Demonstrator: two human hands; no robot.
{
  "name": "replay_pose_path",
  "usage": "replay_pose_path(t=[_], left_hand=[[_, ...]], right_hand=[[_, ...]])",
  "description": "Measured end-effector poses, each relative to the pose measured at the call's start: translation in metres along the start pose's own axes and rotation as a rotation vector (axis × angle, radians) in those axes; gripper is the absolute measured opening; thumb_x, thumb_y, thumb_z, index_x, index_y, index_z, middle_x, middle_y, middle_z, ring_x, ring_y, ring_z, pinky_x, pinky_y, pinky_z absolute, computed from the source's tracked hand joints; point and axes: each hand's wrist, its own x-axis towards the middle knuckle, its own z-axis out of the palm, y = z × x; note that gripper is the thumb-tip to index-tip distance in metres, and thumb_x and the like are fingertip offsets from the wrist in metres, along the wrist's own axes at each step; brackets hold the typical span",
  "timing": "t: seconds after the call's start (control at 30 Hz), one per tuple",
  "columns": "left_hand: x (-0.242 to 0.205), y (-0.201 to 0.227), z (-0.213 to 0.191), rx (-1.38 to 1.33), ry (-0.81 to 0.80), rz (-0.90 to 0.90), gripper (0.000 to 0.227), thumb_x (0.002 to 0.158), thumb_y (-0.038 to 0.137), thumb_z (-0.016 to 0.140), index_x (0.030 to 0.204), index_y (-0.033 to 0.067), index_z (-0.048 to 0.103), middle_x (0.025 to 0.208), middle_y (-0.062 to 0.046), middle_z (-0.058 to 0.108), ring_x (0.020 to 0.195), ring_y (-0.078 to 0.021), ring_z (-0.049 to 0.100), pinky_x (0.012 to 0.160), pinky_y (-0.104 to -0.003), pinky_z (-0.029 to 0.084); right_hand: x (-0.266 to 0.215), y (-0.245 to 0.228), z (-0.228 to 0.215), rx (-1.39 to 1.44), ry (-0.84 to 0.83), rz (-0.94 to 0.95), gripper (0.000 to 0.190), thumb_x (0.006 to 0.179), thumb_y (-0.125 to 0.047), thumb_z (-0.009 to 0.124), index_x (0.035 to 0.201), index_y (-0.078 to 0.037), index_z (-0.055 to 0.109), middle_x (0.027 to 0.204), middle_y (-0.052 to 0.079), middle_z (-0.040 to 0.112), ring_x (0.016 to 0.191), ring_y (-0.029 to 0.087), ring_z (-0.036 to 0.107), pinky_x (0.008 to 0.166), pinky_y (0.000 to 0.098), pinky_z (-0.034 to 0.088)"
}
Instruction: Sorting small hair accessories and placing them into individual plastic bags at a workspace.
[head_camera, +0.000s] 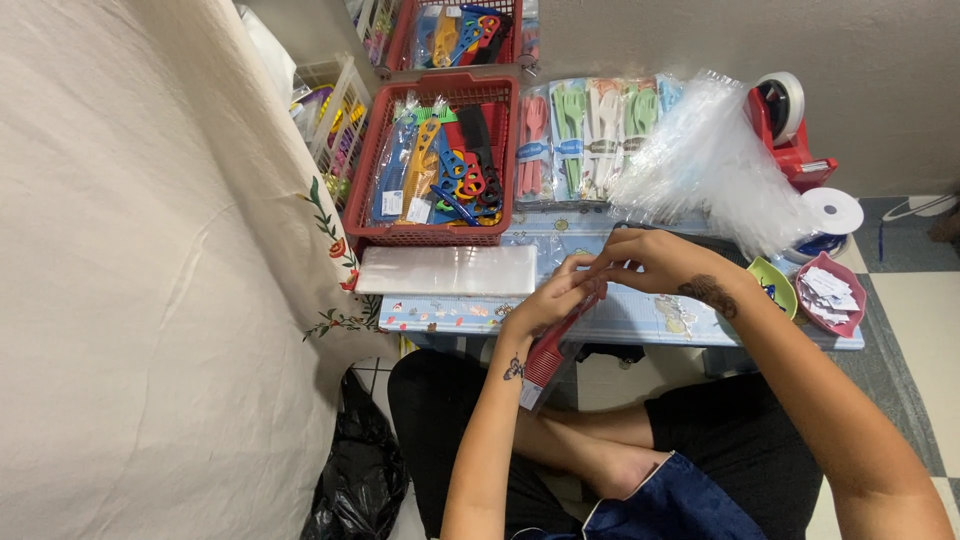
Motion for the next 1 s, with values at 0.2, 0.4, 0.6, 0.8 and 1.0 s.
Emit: replay_pose_path(t=[0.2,0.4,0.6,0.8,1.0], left_hand=[[-0.002,0.014,-0.001,-0.018,0.029,0.001,0.02,0.087,0.016,0.044,0.094,0.0035,0.059,0.115,-0.005,0.04,0.111,-0.0218,0.031,0.1,-0.038,0.019],[0.0,-0.003,0.002,-0.085,0.04,-0.006,0.022,0.085,0.013,0.041,0.092,0.0033,0.059,0.114,-0.004,0.04,0.109,-0.0197,0.033,0.1,-0.038,0.021],[0.003,-0.022,-0.001,0.035,0.053,0.037,0.018,0.083,0.01,0.042,0.088,0.0034,0.058,0.109,-0.005,0.041,0.108,-0.0198,0.036,0.097,-0.036,0.025],[0.004,-0.01,-0.002,0.057,0.106,0.098,0.019,0.086,0.014,0.042,0.076,0.0033,0.054,0.104,-0.007,0.042,0.103,-0.0202,0.039,0.094,-0.035,0.028],[-0.001,0.007,-0.003,0.059,0.08,0.091,0.021,0.086,0.016,0.041,0.075,0.0047,0.054,0.106,-0.008,0.042,0.104,-0.0235,0.039,0.094,-0.036,0.028]], right_hand=[[0.001,-0.004,0.004,-0.05,0.02,-0.071,0.016,0.073,-0.017,0.061,0.088,-0.014,0.064,0.086,0.006,0.061,0.08,0.024,0.061,0.068,0.0314,0.053],[0.007,0.014,0.013,-0.129,0.051,-0.069,0.011,0.078,-0.016,0.055,0.084,-0.012,0.063,0.081,0.006,0.061,0.075,0.025,0.061,0.066,0.0331,0.052],[0.017,0.03,0.021,-0.174,0.072,-0.08,0.012,0.079,-0.016,0.053,0.086,-0.011,0.062,0.08,0.008,0.06,0.074,0.028,0.06,0.065,0.0353,0.05],[0.019,0.026,0.02,-0.164,0.09,-0.059,0.012,0.079,-0.016,0.053,0.088,-0.011,0.061,0.08,0.008,0.061,0.074,0.026,0.061,0.064,0.0334,0.05],[-0.02,-0.015,-0.007,-0.121,0.106,0.025,0.024,0.077,-0.021,0.056,0.099,-0.011,0.055,0.088,0.012,0.057,0.08,0.028,0.061,0.067,0.0364,0.052]])
